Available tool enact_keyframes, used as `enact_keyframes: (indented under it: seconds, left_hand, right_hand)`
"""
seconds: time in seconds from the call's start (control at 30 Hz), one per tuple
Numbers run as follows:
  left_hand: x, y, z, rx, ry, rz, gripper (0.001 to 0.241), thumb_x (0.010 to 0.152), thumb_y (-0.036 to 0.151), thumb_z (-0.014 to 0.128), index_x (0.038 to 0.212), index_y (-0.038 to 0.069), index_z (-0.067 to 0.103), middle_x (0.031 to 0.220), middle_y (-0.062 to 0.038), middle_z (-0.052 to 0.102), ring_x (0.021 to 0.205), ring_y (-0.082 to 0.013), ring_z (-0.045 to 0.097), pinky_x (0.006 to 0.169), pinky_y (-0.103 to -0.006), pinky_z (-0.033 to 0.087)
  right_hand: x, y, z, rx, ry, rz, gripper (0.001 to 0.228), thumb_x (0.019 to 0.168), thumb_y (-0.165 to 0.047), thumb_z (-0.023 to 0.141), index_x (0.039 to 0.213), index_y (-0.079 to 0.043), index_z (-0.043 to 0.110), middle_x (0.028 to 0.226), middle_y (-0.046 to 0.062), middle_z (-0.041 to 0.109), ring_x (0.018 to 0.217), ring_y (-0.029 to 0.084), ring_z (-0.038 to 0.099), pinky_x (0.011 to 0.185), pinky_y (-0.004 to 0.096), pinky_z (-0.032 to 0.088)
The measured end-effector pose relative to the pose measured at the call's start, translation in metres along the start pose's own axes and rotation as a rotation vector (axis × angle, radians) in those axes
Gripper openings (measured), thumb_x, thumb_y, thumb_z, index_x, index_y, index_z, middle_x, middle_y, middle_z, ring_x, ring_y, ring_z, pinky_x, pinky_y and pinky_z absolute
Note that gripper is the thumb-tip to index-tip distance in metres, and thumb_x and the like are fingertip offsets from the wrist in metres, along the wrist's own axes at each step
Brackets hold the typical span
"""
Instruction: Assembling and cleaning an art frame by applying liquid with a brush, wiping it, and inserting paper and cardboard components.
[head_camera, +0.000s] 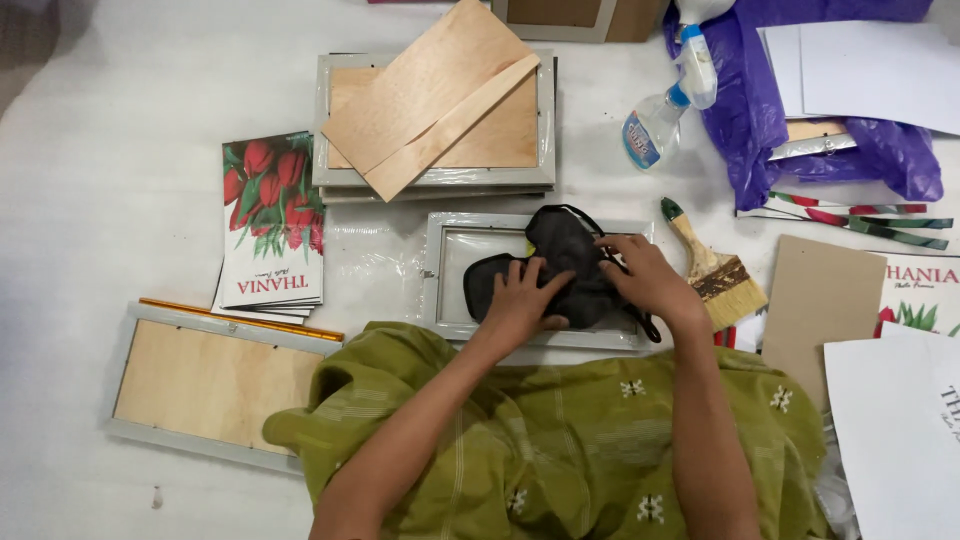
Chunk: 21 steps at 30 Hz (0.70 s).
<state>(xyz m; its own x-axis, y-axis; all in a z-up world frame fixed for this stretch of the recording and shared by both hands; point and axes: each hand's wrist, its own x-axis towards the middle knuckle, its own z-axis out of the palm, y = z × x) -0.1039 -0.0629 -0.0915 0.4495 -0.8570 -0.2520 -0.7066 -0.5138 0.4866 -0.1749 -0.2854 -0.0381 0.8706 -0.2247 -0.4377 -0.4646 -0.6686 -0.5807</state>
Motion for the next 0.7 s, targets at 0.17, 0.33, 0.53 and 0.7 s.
enact_keyframes:
  seconds: [0.17,0.33,0.53,0.7]
  left_hand:
    - [0.004,-0.010,0.006,0.151,0.149,0.047,0.059,0.090,0.007,0.074,0.143,0.018,0.051,0.130,-0.026,0.048,0.116,-0.0523,0.052,0.087,-0.0642,0.050]
    - [0.007,-0.013,0.009,0.255,0.311,-0.013,0.040,0.088,-0.002,0.065,0.124,0.008,0.052,0.107,-0.019,0.059,0.071,-0.0319,0.066,0.052,-0.0399,0.053]
    - [0.013,-0.025,0.003,0.069,0.202,-0.128,0.030,0.092,0.002,0.054,0.121,0.007,0.047,0.098,-0.020,0.066,0.069,-0.0379,0.072,0.062,-0.0472,0.059]
    - [0.015,-0.030,-0.007,-0.077,0.099,-0.199,0.040,0.091,0.007,0.057,0.129,0.002,0.044,0.096,-0.024,0.068,0.081,-0.0474,0.073,0.071,-0.0556,0.059]
  right_hand:
    - [-0.002,-0.001,-0.010,0.035,-0.014,0.080,0.045,0.100,-0.037,0.057,0.143,-0.025,0.058,0.131,0.020,0.059,0.126,0.043,0.060,0.106,0.050,0.050]
    - [-0.005,-0.012,-0.010,0.096,-0.042,0.082,0.052,0.098,-0.039,0.059,0.146,-0.020,0.054,0.136,0.025,0.055,0.129,0.048,0.056,0.108,0.054,0.048]
    - [-0.013,-0.024,-0.018,0.109,-0.037,0.072,0.052,0.098,-0.036,0.059,0.146,-0.015,0.055,0.134,0.028,0.056,0.128,0.047,0.058,0.108,0.055,0.048]
    - [-0.011,-0.016,-0.017,0.131,-0.033,0.052,0.048,0.099,-0.032,0.057,0.143,-0.011,0.057,0.132,0.032,0.056,0.127,0.052,0.057,0.108,0.058,0.047]
